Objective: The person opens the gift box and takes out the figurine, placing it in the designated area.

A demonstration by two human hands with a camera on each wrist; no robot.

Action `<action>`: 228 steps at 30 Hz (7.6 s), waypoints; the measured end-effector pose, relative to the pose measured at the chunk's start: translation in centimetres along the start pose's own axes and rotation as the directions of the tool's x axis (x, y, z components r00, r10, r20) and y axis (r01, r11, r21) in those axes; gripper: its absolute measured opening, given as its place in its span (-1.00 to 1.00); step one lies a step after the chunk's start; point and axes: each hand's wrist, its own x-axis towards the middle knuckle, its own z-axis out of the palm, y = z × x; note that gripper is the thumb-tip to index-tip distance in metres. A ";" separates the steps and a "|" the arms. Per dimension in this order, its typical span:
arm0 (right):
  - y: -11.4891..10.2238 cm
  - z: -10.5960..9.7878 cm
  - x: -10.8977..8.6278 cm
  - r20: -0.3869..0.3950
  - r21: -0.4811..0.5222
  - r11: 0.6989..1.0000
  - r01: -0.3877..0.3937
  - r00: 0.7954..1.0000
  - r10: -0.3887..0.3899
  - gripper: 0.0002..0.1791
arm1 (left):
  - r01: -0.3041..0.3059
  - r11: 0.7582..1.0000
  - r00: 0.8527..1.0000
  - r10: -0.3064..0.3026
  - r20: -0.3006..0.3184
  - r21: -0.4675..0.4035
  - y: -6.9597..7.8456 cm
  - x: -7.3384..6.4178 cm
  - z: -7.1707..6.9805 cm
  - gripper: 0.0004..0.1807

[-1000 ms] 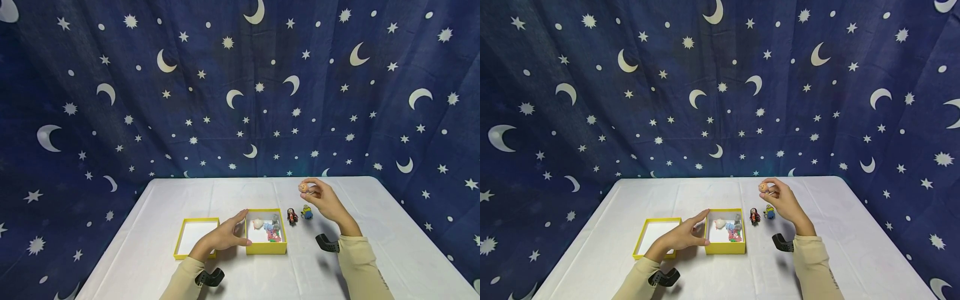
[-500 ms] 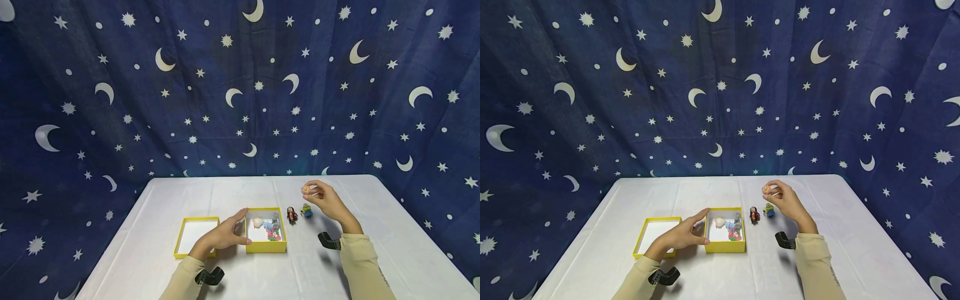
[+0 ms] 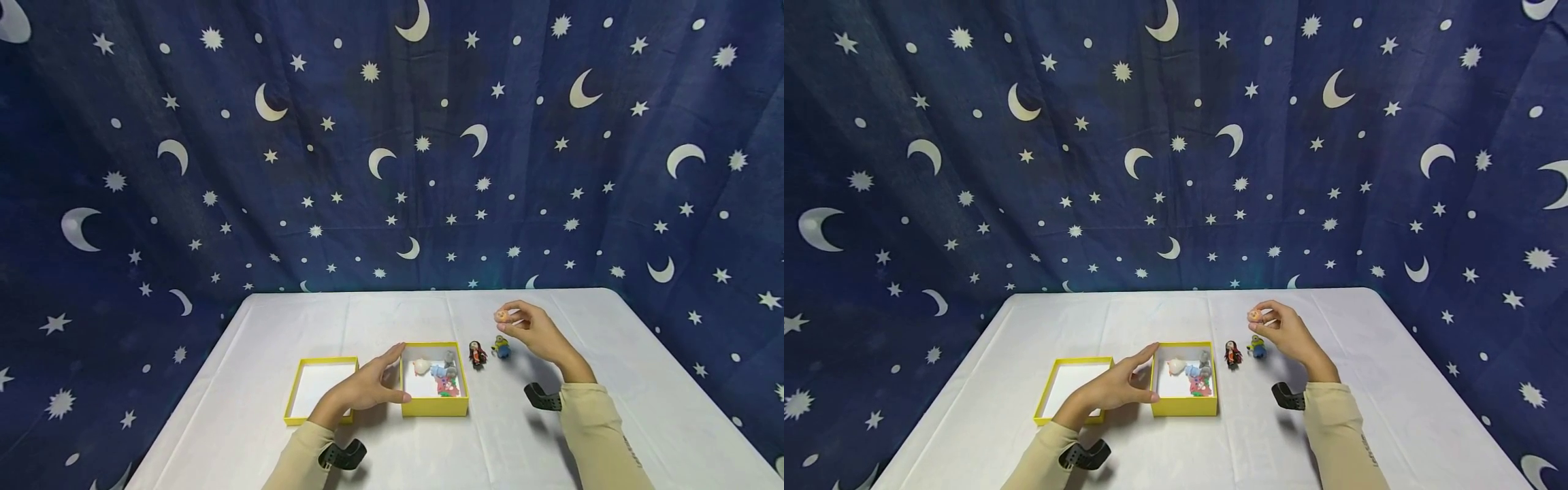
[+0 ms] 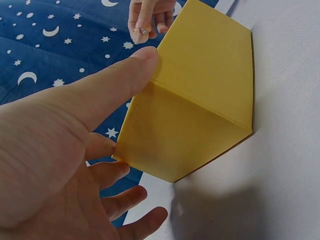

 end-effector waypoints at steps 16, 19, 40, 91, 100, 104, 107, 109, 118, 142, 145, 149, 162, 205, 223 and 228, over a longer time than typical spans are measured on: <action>2.8 -1.4 -1.4 -0.082 -0.138 0.989 -0.045 0.996 0.034 -0.62 | 0.004 1.000 1.000 -0.004 -0.008 -0.020 0.0 -0.1 0.1 0.13; 3.4 -1.5 -1.5 -0.120 -0.164 0.984 -0.064 0.992 0.045 -0.60 | 0.004 1.000 1.000 -0.004 -0.010 -0.018 0.0 -0.1 0.1 0.13; 6.0 -1.0 -1.9 -0.109 -0.159 0.981 -0.109 0.990 0.092 -0.57 | -0.008 1.000 1.000 0.008 -0.005 0.005 0.0 -0.1 -0.1 0.11; 6.2 -0.7 -2.3 0.019 -0.305 0.926 -0.223 0.971 0.240 -0.55 | 0.000 1.000 1.000 0.000 -0.001 0.004 0.0 0.0 -0.1 0.11; 5.6 -2.2 -2.6 0.016 -0.318 0.925 -0.209 0.974 0.226 -0.42 | 0.009 1.000 1.000 -0.009 -0.002 0.014 0.0 0.0 0.0 0.13; 5.2 -2.3 -2.5 -0.007 -0.338 0.918 -0.206 0.976 0.216 -0.40 | 0.006 1.000 1.000 -0.006 -0.001 0.011 0.0 0.0 -0.1 0.13; 4.9 -2.2 -2.6 -0.026 -0.350 0.917 -0.190 0.981 0.194 -0.45 | 0.006 1.000 1.000 -0.006 -0.001 0.016 0.0 0.0 -0.1 0.13; 4.7 -2.2 -2.5 -0.037 -0.356 0.918 -0.177 0.984 0.176 -0.48 | 0.004 1.000 1.000 -0.004 -0.001 0.021 0.0 0.0 -0.1 0.13; 3.4 -1.6 -2.1 -0.053 -0.367 0.919 -0.143 0.990 0.133 -0.49 | -0.012 1.000 1.000 0.012 -0.009 0.009 0.0 -0.1 -0.1 0.13; 0.0 1.4 -1.4 -0.034 -0.302 0.953 -0.018 0.999 0.008 -0.54 | 0.005 1.000 1.000 -0.005 -0.007 0.016 0.1 -0.1 0.0 0.12; -0.1 2.0 -1.4 -0.019 -0.293 0.956 -0.002 1.000 -0.003 -0.55 | 0.003 1.000 1.000 -0.003 -0.003 0.008 0.0 -0.1 0.0 0.12; -0.4 2.8 -1.4 -0.003 -0.293 0.956 0.008 1.000 -0.009 -0.55 | 0.005 1.000 1.000 -0.005 0.002 -0.002 -0.1 0.0 0.0 0.12; -2.5 5.0 -1.8 0.042 -0.305 0.952 -0.032 0.998 0.047 -0.56 | 0.002 1.000 1.000 -0.002 -0.003 0.002 -0.1 -0.1 0.0 0.13; -5.3 9.6 1.1 0.414 -0.373 0.923 0.096 0.907 0.073 -0.72 | 0.004 1.000 1.000 -0.004 -0.001 -0.009 -0.1 0.1 -0.1 0.11; -6.3 10.5 1.5 0.308 -0.455 0.890 0.014 0.941 0.143 -0.77 | 0.002 1.000 1.000 -0.003 -0.006 -0.022 -0.2 0.1 0.1 0.11; -6.1 10.8 1.7 0.277 -0.502 0.865 -0.011 0.945 0.173 -0.81 | 0.002 1.000 1.000 -0.002 -0.011 -0.010 -0.2 0.1 0.2 0.11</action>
